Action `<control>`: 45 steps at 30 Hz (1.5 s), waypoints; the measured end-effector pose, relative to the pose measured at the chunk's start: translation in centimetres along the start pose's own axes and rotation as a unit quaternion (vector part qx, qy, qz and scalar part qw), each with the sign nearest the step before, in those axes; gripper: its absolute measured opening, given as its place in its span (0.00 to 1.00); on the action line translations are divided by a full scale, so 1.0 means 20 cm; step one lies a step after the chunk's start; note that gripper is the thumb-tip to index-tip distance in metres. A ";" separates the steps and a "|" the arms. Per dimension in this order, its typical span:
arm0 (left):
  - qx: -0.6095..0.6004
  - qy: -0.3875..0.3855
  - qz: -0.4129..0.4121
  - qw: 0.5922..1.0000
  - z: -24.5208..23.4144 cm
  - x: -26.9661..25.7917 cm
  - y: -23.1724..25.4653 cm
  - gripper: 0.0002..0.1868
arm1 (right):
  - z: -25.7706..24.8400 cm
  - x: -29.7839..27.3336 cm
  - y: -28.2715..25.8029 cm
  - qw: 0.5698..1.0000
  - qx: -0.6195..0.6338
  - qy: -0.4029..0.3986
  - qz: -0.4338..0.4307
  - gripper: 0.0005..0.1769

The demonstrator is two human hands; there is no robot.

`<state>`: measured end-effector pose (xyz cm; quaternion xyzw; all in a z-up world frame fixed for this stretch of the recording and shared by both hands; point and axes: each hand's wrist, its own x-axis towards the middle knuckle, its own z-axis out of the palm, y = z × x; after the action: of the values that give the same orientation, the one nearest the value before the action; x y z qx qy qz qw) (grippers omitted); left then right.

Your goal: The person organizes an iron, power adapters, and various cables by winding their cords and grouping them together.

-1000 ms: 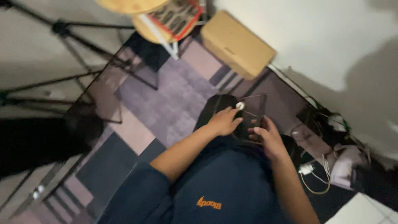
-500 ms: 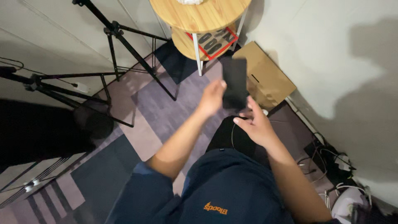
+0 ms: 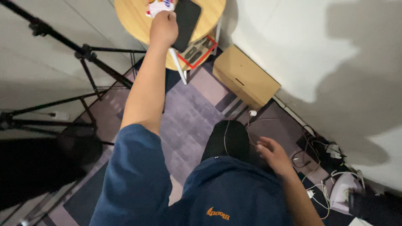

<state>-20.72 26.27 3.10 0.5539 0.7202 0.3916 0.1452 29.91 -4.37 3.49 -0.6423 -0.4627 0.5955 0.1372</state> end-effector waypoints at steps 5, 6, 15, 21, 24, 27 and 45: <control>0.144 -0.016 0.055 0.988 -0.13 -0.12 0.23 0.48 | -0.03 -0.09 0.16 0.996 -0.004 0.064 0.065 0.32; 0.181 -0.047 0.013 0.982 -0.14 -0.14 0.26 0.48 | -0.03 -0.12 0.18 0.995 0.005 0.071 0.072 0.32; 0.220 -0.074 0.042 0.972 -0.28 -0.16 0.12 0.38 | 0.01 -0.24 0.19 0.991 -0.103 0.072 0.055 0.37; 0.203 -0.003 0.100 0.974 -0.26 -0.09 -0.15 0.39 | 0.02 -0.26 0.13 0.974 -0.199 0.051 0.098 0.38; 0.135 -0.011 0.085 0.987 -0.23 -0.12 -0.21 0.40 | 0.03 -0.29 0.11 0.961 -0.265 0.019 0.077 0.39; 0.132 0.110 0.240 0.956 -0.10 -0.30 -0.11 0.41 | 0.04 -0.31 0.10 0.962 -0.262 0.035 0.064 0.38; -0.131 -0.704 0.046 0.697 0.96 -2.15 1.50 0.40 | -0.62 -0.49 1.03 0.945 0.028 0.286 0.158 0.38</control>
<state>26.90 -2.76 2.71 0.6754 0.3227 -0.0157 0.6629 51.14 -18.24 -2.08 -0.8465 -0.2794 0.4132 0.1861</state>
